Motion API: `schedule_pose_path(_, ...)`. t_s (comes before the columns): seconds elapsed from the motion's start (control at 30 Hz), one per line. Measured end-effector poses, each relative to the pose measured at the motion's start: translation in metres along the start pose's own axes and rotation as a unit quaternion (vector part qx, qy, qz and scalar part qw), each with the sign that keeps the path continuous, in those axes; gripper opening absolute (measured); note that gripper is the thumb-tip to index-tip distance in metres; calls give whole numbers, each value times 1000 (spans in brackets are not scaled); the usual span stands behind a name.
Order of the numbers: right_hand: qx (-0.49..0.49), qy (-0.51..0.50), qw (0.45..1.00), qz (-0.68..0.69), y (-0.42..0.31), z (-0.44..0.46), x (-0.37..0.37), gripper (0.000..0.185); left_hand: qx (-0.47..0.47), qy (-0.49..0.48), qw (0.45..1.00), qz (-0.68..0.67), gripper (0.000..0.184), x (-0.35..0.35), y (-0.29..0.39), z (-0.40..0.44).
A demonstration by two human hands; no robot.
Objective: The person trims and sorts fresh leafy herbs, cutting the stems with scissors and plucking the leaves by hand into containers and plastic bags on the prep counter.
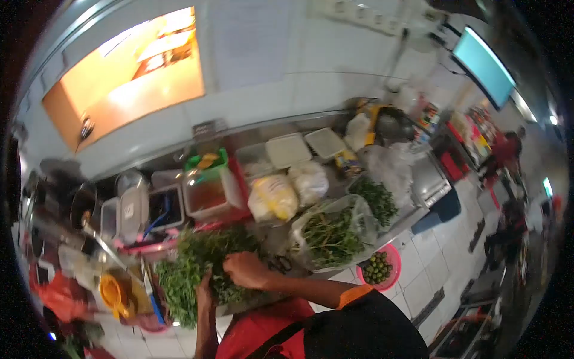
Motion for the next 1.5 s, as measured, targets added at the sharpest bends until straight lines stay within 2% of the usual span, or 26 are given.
schedule_pose_path(0.13, 10, -32, 996, 78, -1, -1, -2, 8, 111, -40, 984, -136, 29, 16, -45, 20)
schedule_pose_path(0.2, 35, 7, 999, 29, -7, -1, 8, 10, 93, -40, 979, -175, 27, 13, -43, 22)
schedule_pose_path(0.23, 43, -2, 998, 37, -9, 0, 10, 10, 91, -26, 980, -178, 27, 9, -38, 22)
schedule_pose_path(0.3, 77, 3, 997, -31, -16, 0, 15, 13, 84, -47, 980, -174, 30, 2, -30, 18)
schedule_pose_path(0.33, 81, -1, 996, -28, -17, -1, 14, 13, 84, -40, 980, -176, 30, 6, -35, 20)
schedule_pose_path(0.4, 66, -30, 997, -9, -15, -3, 10, 25, 55, -60, 981, -174, 27, 10, -46, 30)
schedule_pose_path(0.47, 67, -22, 997, -16, -12, -4, 7, 26, 61, -40, 978, -193, 24, 8, -39, 24)
schedule_pose_path(0.57, 58, -20, 998, 24, -10, -6, 7, 19, 63, -34, 989, -133, 30, 13, -46, 22)
schedule_pose_path(0.6, 52, -14, 997, 53, -12, -6, 9, 15, -80, -53, 990, 103, 33, 20, -40, 24)
schedule_pose_path(0.63, 45, -9, 996, 81, -12, -6, 10, 12, -216, -67, 916, 331, 37, 20, -38, 22)
schedule_pose_path(0.67, 45, -8, 996, 80, -13, -7, 9, 12, -217, -68, 916, 331, 37, 29, -50, 25)
schedule_pose_path(0.7, 16, -29, 995, 92, -10, -7, 5, 13, -176, -74, 928, 321, 38, 36, -65, 33)
schedule_pose_path(0.77, -20, -44, 994, 95, -3, -11, 1, 14, 8, -53, 995, 84, 35, 25, -63, 29)
schedule_pose_path(0.87, -15, -37, 996, 85, 2, -13, -9, 12, 10, -45, 999, 2, 30, 18, -54, 27)
schedule_pose_path(0.93, -2, -39, 999, 16, 1, -12, -14, 9, -5, -36, 999, -10, 29, 12, -48, 25)
schedule_pose_path(0.97, -6, -28, 1000, 8, 1, -10, -11, 9, -16, -14, 999, -25, 28, 10, -41, 24)
schedule_pose_path(1.03, 46, -17, 999, -16, -10, -13, -5, 10, -28, -26, 999, -36, 28, 0, -27, 17)
schedule_pose_path(1.07, 39, -9, 999, -23, -9, -12, -3, 10, -38, -26, 998, -50, 28, -4, -23, 18)
schedule_pose_path(1.1, 50, -16, 998, -41, -10, -13, -3, 11, 4, -35, 999, -32, 29, 6, -42, 29)
schedule_pose_path(1.13, 60, -24, 996, -60, -11, -14, -4, 12, 6, -48, 998, -30, 29, -1, -38, 27)
schedule_pose_path(1.2, 57, -29, 992, -106, -11, -16, -3, 15, 23, -54, 990, -131, 28, -9, -31, 19)
schedule_pose_path(1.27, 42, -23, 990, -132, -13, -17, 0, 15, 28, -70, 988, -133, 29, -19, -18, 9)
schedule_pose_path(1.33, 28, 5, 986, -164, -16, -18, 2, 12, 10, -39, 995, -94, 29, -14, -18, 10)
schedule_pose_path(1.37, 33, 1, 978, -206, -16, -19, -1, 11, -6, -43, 991, -123, 32, -15, -20, 11)
schedule_pose_path(1.4, 37, -5, 968, -247, -16, -20, -5, 10, -4, -47, 992, -120, 32, -13, -22, 11)
schedule_pose_path(1.5, 24, 14, 966, -258, -20, -22, -3, 10, 35, -47, 993, -105, 35, -9, -28, 12)
Point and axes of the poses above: each hand's wrist, its own z-axis towards the middle knuckle, its own x-axis out of the back of the hand, y = z × x, the point moved 6 cm from there along z, towards the middle knuckle, and after that the axes turned 1 degree about -z, right-handed, at the moved point
